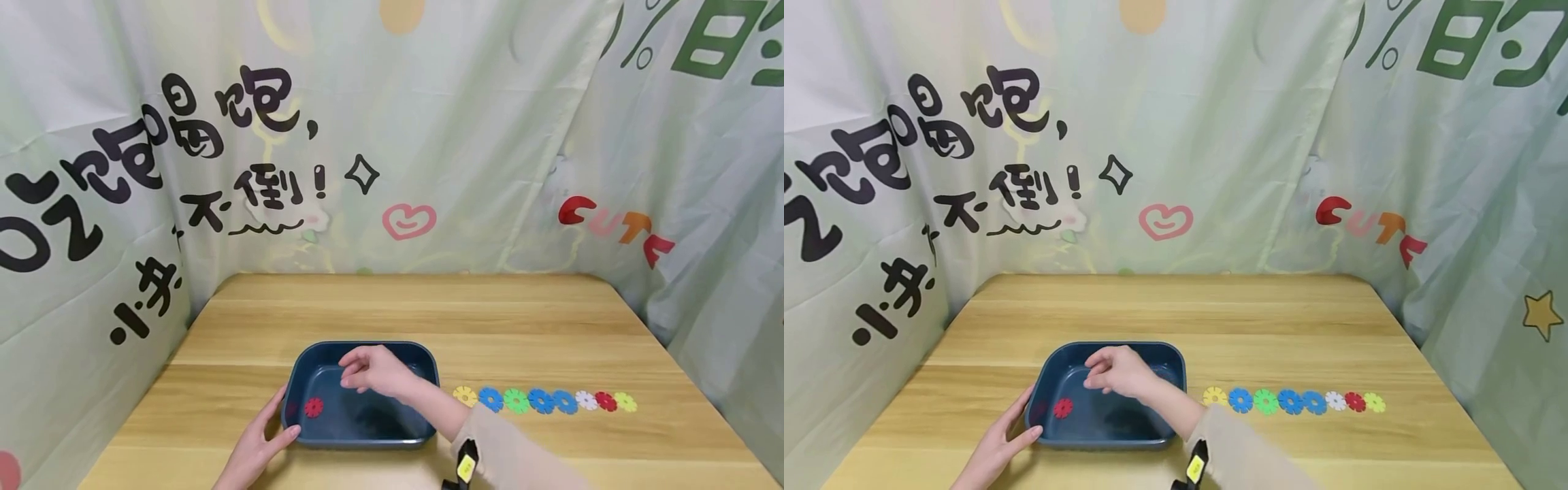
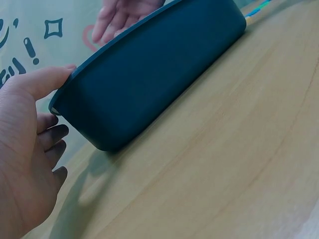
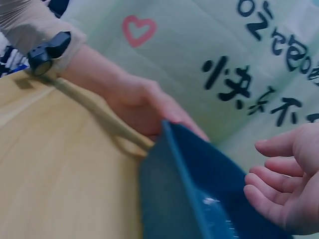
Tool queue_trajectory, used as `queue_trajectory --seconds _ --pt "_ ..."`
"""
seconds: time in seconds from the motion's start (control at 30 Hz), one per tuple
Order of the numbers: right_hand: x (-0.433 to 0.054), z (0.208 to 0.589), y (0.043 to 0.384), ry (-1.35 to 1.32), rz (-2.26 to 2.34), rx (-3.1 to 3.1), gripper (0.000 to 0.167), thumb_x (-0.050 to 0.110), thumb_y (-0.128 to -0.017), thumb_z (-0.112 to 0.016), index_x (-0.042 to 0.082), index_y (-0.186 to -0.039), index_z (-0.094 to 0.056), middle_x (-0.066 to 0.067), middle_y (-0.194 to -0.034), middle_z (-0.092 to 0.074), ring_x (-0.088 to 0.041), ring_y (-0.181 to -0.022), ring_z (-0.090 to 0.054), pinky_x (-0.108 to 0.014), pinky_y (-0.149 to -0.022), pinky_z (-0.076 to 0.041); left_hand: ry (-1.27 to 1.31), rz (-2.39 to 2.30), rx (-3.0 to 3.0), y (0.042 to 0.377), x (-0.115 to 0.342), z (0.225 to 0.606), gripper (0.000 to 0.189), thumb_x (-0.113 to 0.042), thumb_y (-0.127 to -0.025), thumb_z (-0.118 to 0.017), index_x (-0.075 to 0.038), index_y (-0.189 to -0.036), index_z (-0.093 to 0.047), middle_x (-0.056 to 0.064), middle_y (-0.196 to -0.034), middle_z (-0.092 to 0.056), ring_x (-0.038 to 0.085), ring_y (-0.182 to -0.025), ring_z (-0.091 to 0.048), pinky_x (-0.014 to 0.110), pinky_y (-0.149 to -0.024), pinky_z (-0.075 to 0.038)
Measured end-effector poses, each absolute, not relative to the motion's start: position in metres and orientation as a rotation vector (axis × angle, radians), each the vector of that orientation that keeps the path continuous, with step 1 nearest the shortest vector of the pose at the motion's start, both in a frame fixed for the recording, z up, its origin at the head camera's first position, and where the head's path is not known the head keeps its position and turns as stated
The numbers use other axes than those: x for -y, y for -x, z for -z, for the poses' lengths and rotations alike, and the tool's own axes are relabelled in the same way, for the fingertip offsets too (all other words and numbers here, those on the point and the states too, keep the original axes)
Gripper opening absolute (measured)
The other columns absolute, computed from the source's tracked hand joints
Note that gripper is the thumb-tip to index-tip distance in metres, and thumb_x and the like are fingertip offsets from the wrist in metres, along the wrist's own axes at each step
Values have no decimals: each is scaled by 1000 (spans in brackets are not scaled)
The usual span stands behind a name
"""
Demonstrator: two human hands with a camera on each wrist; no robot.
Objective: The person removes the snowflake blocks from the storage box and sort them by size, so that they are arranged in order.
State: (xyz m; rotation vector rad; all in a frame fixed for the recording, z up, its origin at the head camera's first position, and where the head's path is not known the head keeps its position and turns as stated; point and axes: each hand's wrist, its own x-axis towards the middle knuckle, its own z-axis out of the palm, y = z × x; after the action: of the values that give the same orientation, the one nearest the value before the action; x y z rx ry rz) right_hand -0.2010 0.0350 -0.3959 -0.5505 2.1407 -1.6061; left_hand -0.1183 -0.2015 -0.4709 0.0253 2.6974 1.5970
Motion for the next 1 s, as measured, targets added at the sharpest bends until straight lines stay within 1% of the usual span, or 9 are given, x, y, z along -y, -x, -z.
queue_trajectory --seconds 0.17,0.27,0.43,0.63,0.77,0.87,1.0 --pt "-11 410 196 493 1587 -2207 25 1 -77 -72 -4 -101 -65 -3 -80 -65 -14 -65 -61 -27 -59 -53 -7 -1583 -2677 120 201 470 72 -29 -85 -65 -9 -145 -31 19 -146 -32 44 -132 -26 68 -98 -19" --pt "-2 414 194 491 1529 -2301 26 2 -74 -75 -3 -98 -66 -1 -77 -64 -12 -64 -59 -25 -58 -50 -12 -1577 -2680 120 201 470 71 -29 -86 -65 -8 -145 -31 20 -146 -32 44 -132 -26 68 -99 -19" --pt "8 420 194 485 1468 -2388 26 1 -71 -77 -3 -94 -67 0 -72 -63 -11 -66 -56 -24 -59 -48 -25 -1569 -2684 121 201 470 71 -29 -86 -64 -8 -145 -31 20 -146 -32 45 -132 -26 69 -98 -20" --pt "17 429 196 417 1483 -2388 25 0 -68 -78 -3 -91 -67 1 -69 -60 -9 -62 -53 -23 -57 -46 -58 -1597 -2699 120 202 471 70 -26 -86 -65 -8 -144 -32 19 -145 -33 44 -131 -27 68 -98 -21" --pt "21 434 197 385 1461 -2414 25 1 -67 -79 -1 -89 -67 3 -68 -58 -8 -62 -52 -22 -55 -46 -42 -1582 -2687 121 202 470 70 -27 -86 -65 -7 -145 -31 19 -146 -31 44 -132 -26 67 -98 -20" --pt "24 438 199 399 1446 -2428 25 2 -67 -79 -1 -90 -68 3 -70 -58 -8 -64 -52 -22 -57 -46 -7 -1564 -2667 121 202 469 71 -29 -86 -64 -7 -145 -30 20 -147 -29 44 -132 -24 68 -99 -19" --pt "26 445 200 441 1418 -2455 26 1 -67 -79 0 -90 -68 1 -73 -60 -9 -68 -54 -22 -63 -47 18 -1569 -2645 121 202 468 72 -30 -86 -64 -7 -145 -30 20 -147 -28 44 -133 -23 67 -100 -18"
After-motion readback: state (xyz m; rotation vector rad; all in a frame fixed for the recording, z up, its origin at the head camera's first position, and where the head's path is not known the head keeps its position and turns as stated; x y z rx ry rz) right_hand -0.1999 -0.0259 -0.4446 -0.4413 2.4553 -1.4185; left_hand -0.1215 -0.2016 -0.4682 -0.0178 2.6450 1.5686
